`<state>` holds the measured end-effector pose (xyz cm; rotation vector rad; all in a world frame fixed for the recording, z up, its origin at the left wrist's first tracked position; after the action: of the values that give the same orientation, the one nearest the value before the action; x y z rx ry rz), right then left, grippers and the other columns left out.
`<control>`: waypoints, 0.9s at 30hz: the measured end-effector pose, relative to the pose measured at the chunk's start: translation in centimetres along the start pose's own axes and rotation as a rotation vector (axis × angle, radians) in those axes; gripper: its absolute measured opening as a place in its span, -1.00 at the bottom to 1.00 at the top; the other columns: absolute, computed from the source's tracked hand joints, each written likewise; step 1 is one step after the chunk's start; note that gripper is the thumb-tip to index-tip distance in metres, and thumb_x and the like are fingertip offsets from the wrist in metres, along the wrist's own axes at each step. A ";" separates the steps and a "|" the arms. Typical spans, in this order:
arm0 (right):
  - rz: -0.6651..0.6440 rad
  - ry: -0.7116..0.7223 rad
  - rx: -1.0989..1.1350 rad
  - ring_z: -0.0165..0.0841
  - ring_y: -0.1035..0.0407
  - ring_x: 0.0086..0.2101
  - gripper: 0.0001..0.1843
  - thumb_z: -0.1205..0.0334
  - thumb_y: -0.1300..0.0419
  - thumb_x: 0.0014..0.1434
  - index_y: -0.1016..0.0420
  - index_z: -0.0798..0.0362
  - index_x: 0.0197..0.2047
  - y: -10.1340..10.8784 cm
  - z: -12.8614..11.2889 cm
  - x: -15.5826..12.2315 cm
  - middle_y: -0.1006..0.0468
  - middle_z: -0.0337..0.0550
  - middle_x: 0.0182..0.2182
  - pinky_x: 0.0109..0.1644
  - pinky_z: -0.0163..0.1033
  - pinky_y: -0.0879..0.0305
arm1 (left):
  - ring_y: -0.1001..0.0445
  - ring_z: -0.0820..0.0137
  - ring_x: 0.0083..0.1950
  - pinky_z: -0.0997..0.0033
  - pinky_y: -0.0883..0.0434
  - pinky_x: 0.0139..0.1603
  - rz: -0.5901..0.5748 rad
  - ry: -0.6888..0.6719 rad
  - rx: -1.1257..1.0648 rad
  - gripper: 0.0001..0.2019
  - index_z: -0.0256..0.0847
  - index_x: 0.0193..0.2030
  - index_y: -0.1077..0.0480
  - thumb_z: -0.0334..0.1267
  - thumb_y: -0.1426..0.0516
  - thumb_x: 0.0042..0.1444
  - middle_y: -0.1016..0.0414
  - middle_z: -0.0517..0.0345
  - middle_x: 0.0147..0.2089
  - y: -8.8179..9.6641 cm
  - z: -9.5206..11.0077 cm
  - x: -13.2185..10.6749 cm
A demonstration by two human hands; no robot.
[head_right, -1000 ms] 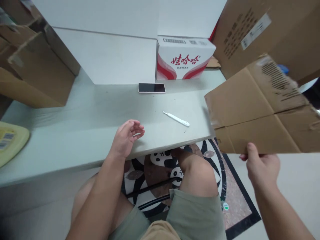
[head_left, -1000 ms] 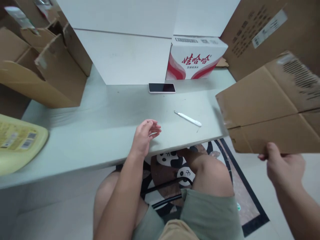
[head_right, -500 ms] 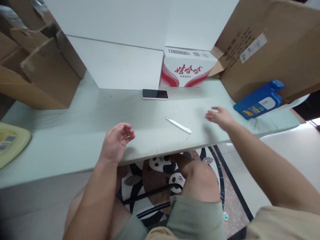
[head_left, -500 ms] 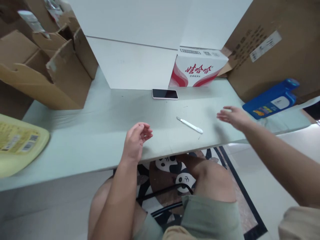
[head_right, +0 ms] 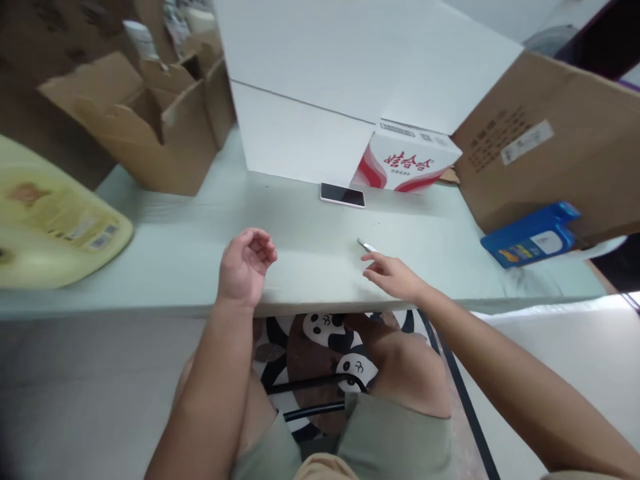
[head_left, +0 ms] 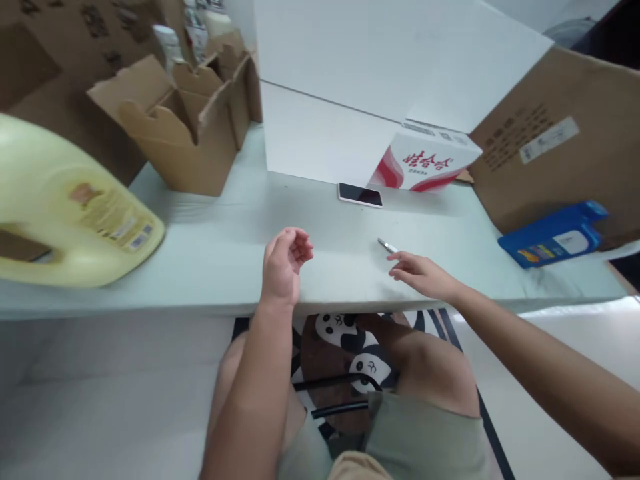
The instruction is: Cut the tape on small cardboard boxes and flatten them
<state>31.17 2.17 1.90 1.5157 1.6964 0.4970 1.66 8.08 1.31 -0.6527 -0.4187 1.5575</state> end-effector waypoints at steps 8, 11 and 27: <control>-0.066 0.557 -0.252 -0.28 -0.55 -0.33 -0.45 0.26 -0.15 0.23 -0.36 -0.02 0.30 -8.7 -21.3 7.8 -0.72 -0.17 -0.27 -0.09 -0.14 -0.45 | -0.28 0.53 -0.53 0.52 -0.26 -0.49 0.187 -0.088 -0.157 -0.74 -0.17 -0.49 -0.35 -0.04 -0.23 -0.06 -0.26 0.26 -0.54 5.3 4.1 0.3; 0.069 0.720 -0.289 -0.27 -0.57 -0.28 -0.29 0.35 -0.14 0.19 -0.21 -0.03 0.41 -10.2 -29.1 11.8 -0.71 -0.20 -0.25 -0.02 -0.14 -0.48 | -0.24 0.54 -0.54 0.51 -0.25 -0.49 0.196 -0.094 -0.183 -0.74 -0.17 -0.48 -0.32 -0.04 -0.21 -0.01 -0.21 0.28 -0.54 6.4 4.7 0.0; 0.405 0.631 0.051 -0.21 -0.54 -0.17 -0.83 0.19 -0.09 0.27 -0.43 -0.04 -0.09 -5.2 -26.1 11.7 -0.59 -0.08 -0.09 -0.04 -0.06 -0.48 | -0.33 0.40 -0.34 0.36 -0.32 -0.24 0.437 -0.637 0.164 -0.83 -0.13 -0.44 -0.36 -0.22 -0.12 0.16 -0.28 0.19 -0.43 7.8 10.3 -4.6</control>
<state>8.19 17.74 10.53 1.8769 1.8568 1.2598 -10.91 3.99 5.09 -0.0998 -0.6383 2.1914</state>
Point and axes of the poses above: each hand's wrist, its own x-axis towards the middle knuckle, its own y-axis out of the back of the hand, z = x × y, the point moved 10 cm from there along x, towards the middle knuckle
